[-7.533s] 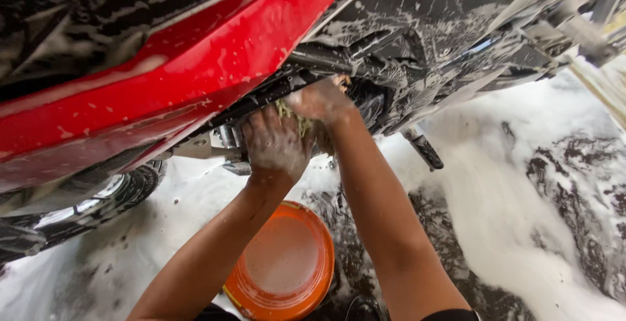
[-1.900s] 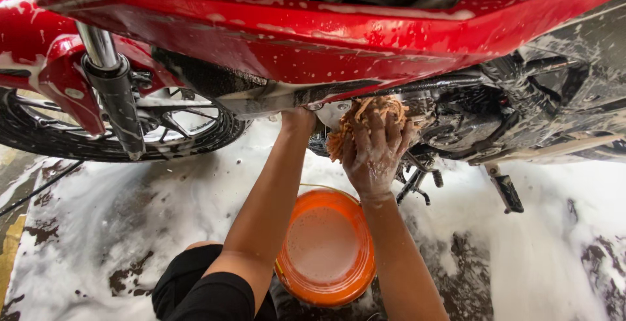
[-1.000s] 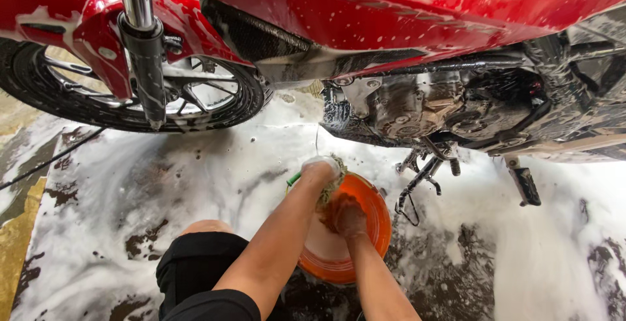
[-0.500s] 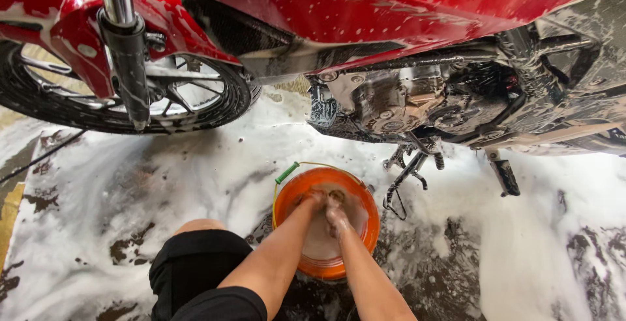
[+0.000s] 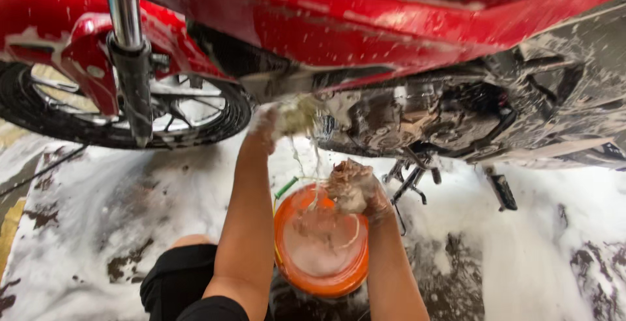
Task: The person washes a motorcycle by hand with sponges and soapy water. They scrub the engine components, front fairing, and front wheel, dipping the sponges into a bucket of soapy water between actions.
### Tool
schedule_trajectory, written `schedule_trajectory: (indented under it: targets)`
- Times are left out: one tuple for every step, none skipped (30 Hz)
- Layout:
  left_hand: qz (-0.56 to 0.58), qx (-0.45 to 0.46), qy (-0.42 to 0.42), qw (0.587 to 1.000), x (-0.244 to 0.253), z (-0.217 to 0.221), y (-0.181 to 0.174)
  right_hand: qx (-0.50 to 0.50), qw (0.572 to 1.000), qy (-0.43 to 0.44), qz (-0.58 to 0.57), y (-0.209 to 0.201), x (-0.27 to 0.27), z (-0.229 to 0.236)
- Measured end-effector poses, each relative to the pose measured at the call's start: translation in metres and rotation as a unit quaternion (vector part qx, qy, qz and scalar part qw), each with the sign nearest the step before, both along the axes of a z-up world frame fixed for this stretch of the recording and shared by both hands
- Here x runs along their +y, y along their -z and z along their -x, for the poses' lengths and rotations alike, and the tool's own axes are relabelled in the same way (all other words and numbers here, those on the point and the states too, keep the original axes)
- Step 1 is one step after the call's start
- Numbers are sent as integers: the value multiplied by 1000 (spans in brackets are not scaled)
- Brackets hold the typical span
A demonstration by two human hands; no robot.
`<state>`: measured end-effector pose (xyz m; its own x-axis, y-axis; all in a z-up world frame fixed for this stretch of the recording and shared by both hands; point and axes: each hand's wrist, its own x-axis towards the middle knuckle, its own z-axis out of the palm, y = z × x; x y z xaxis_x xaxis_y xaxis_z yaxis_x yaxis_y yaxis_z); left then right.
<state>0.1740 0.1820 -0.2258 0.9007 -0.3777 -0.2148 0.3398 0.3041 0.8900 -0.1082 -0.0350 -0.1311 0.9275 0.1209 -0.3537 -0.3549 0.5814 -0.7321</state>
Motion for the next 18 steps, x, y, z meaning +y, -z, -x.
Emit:
schedule_trajectory:
  targets:
    - [52, 7, -88, 995, -4, -24, -6, -8, 1000, 3, 13, -9, -2, -8]
    - [72, 1, -98, 993, -10, -40, -6, 1, 999, 9, 30, -13, -1, -9]
    - [90, -7, -104, 990, -21, -56, -5, 13, 998, 14, 63, -17, -3, -12]
    - [110, -21, -101, 989, -41, -73, -7, 13, 995, 16, 99, -21, -8, -14]
    - [117, -20, -82, 989, -58, -80, -12, -27, 994, 26, 103, -23, -10, -12]
    - [125, -27, -65, 990, -77, -87, -18, -72, 991, 33, 110, -26, -12, -15]
    - [133, -32, -51, 989, -90, -89, -19, -135, 984, 36, 108, -30, -15, -13]
    - [138, -28, -52, 989, -97, -86, -15, -109, 990, 53, 68, -32, -17, -15]
    - [144, -25, -52, 988, -102, -77, -6, -83, 994, 70, 28, -32, -18, -15]
    - [149, -26, -53, 987, -103, -70, -4, -57, 995, 86, -13, -32, -18, -16]
    - [156, -26, -58, 986, -101, -61, -2, -76, 988, 40, -130, -31, -18, -19]
    - [162, -27, -60, 985, -99, -55, -3, -94, 965, -6, -244, -31, -17, -21]
    - [168, -32, -60, 983, -101, -52, -5, -110, 927, -53, -354, -31, -16, -25]
    - [164, -32, -54, 985, -98, -39, 0, -94, 962, -3, -256, -30, -14, -23]
    - [157, -33, -43, 986, -97, -28, 3, -79, 983, 33, -165, -30, -13, -21]
    - [147, -36, -30, 988, -95, -19, 5, -77, 991, 62, -89, -31, -10, -23]
    - [126, -33, 4, 991, -92, -5, 7, -90, 992, 67, -59, -32, -4, -23]
    - [104, -36, 44, 993, -91, 4, 5, -113, 991, 62, -39, -36, -1, -25]
